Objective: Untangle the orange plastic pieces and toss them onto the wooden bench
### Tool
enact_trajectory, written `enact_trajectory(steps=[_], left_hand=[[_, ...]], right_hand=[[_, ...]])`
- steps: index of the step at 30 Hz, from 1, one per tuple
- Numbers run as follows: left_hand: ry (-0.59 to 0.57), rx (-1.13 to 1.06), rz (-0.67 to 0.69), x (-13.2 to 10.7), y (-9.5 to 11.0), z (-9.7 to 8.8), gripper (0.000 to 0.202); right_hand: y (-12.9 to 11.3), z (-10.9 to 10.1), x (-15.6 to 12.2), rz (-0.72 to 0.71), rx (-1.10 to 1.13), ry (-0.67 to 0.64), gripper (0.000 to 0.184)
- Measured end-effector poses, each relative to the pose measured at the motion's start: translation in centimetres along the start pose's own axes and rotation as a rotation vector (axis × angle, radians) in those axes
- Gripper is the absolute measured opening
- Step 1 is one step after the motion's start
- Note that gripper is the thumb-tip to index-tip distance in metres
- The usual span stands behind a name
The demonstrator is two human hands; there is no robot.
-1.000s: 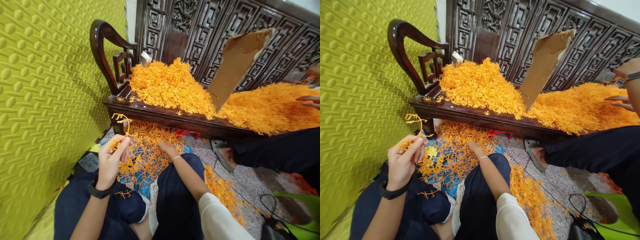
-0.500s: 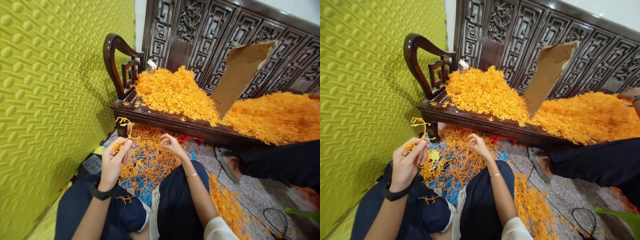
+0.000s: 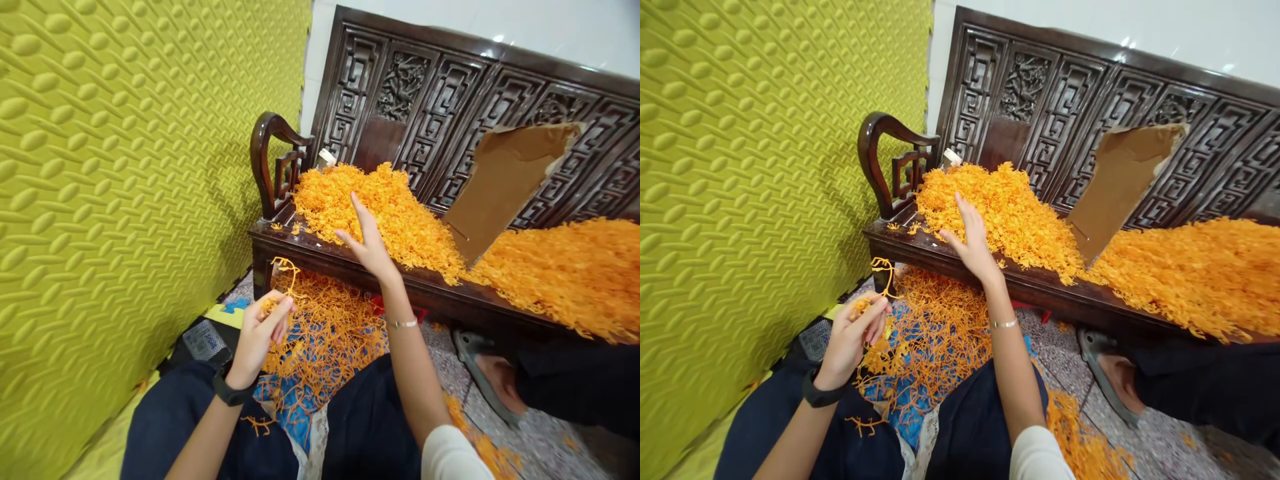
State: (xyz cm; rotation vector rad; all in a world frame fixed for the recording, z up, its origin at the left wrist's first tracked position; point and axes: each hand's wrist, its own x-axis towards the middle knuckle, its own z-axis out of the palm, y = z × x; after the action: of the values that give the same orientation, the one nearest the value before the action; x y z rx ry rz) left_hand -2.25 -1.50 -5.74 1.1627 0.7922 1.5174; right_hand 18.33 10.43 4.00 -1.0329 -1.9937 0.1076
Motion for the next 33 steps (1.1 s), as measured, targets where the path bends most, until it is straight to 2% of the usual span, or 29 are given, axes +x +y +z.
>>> enact_trajectory(steps=[2, 5, 7, 9, 10, 11, 14, 15, 16, 18, 20, 22, 25, 28, 31, 33], left_hand=[[-0.004, -0.018, -0.024, 0.1, -0.1, 0.0, 0.023], [-0.012, -0.033, -0.073, 0.1, -0.2, 0.3, 0.025], [-0.032, -0.046, -0.099, 0.1, -0.4, 0.5, 0.026], [-0.052, -0.047, -0.110, 0.0, -0.5, 0.8, 0.027], [-0.059, -0.030, -0.114, -0.1, -0.6, 0.9, 0.026], [-0.065, 0.009, -0.117, -0.2, -0.5, 1.0, 0.026], [-0.101, 0.223, -0.117, -0.5, -0.3, 1.1, 0.021], [-0.127, 0.295, -0.112, -0.6, -0.3, 1.1, 0.022], [-0.156, 0.352, -0.100, -0.6, -0.3, 1.0, 0.023], [-0.210, 0.417, -0.055, -0.7, -0.4, 1.0, 0.022], [-0.256, 0.460, -0.010, -0.7, -0.7, 1.1, 0.015], [-0.281, 0.509, -0.002, -0.8, -1.0, 1.3, 0.010], [-0.343, 0.546, -0.068, -0.8, -1.2, 1.6, 0.020], [-0.404, 0.443, -0.138, -0.9, -1.0, 1.9, 0.021], [-0.408, 0.349, -0.152, -1.1, -0.8, 2.3, 0.031], [-0.388, 0.332, -0.134, -1.3, -0.8, 2.7, 0.037]], right_hand=[[-1.7, 1.0, -3.1, 0.035, 0.261, -0.082, 0.058], [-3.8, 2.5, -6.8, 0.209, 0.637, -0.172, 0.031], [-4.7, 3.4, -8.0, 0.293, 0.773, -0.283, 0.027], [-5.5, 4.0, -8.3, 0.311, 0.810, -0.374, 0.026], [-5.8, 4.1, -8.3, 0.303, 0.787, -0.352, 0.025], [-6.1, 4.0, -8.4, 0.285, 0.733, -0.259, 0.024], [-7.0, 2.6, -8.6, 0.134, 0.443, 0.164, 0.017], [-7.3, 2.0, -8.8, 0.051, 0.364, 0.203, 0.016], [-7.6, 1.4, -8.9, -0.034, 0.319, 0.153, 0.018], [-8.2, 0.7, -9.2, -0.158, 0.299, -0.103, 0.024], [-8.5, 0.9, -9.3, -0.205, 0.274, -0.320, 0.029], [-8.4, 1.6, -9.4, -0.218, 0.213, -0.406, 0.029], [-7.8, 2.1, -9.4, -0.230, 0.162, -0.459, 0.016], [-7.3, 1.3, -9.3, -0.161, 0.238, -0.360, 0.016], [-7.1, 0.8, -9.3, 0.010, 0.367, -0.107, 0.012], [-7.2, 1.4, -9.4, 0.140, 0.448, 0.065, 0.011]])
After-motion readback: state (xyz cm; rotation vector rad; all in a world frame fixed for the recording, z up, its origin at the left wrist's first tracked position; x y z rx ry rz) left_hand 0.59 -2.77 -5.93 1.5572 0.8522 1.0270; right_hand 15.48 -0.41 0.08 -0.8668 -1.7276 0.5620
